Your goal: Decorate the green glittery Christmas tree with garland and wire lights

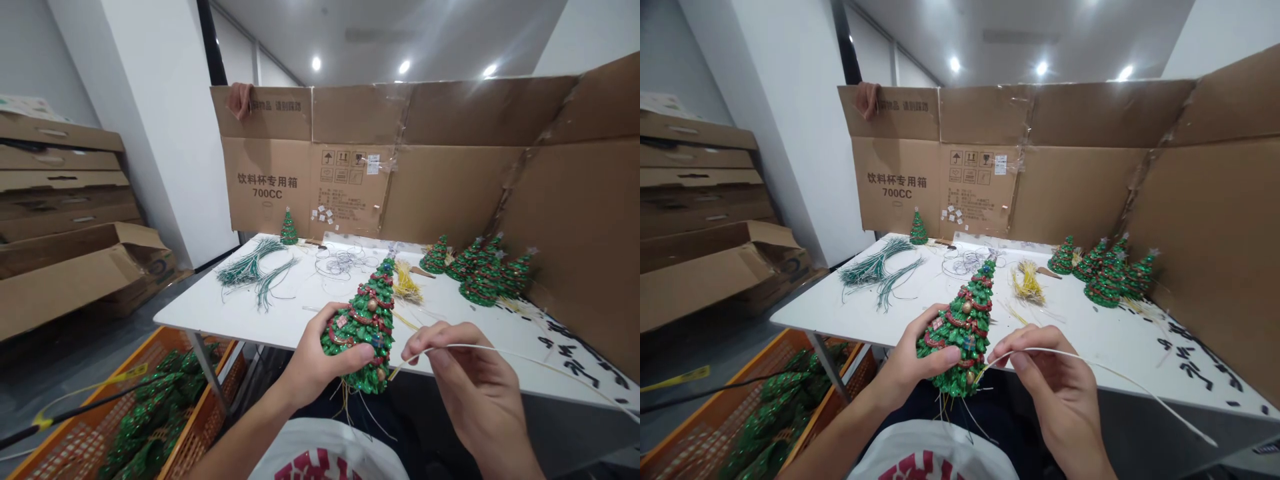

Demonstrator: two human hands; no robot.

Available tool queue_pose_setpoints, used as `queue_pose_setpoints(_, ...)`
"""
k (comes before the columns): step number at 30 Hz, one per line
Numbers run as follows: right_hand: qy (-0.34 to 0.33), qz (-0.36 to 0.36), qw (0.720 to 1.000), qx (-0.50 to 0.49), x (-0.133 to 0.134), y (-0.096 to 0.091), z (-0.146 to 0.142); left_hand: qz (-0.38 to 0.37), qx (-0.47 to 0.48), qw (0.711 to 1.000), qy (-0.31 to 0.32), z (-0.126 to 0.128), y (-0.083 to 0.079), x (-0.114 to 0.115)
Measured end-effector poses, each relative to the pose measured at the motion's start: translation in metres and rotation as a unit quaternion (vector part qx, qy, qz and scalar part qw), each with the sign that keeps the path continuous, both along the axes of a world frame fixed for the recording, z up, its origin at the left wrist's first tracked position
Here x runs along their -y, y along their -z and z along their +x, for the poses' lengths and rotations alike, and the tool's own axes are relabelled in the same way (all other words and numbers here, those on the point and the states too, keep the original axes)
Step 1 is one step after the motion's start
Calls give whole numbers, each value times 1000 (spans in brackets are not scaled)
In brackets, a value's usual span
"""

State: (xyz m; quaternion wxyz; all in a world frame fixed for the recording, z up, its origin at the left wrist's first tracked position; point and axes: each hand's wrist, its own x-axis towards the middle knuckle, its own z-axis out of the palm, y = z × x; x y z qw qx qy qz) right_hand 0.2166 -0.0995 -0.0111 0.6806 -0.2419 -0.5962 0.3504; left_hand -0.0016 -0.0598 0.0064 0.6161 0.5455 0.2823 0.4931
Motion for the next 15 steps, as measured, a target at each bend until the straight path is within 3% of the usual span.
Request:
queue_pose_setpoints(8, 6, -10, 1000, 17, 0, 3, -9, -13, -6, 1000, 3, 1, 7, -2)
queue_pose_setpoints(15, 68, 28, 995, 63, 4, 2, -17, -19, -12, 1000, -14, 2, 5, -2)
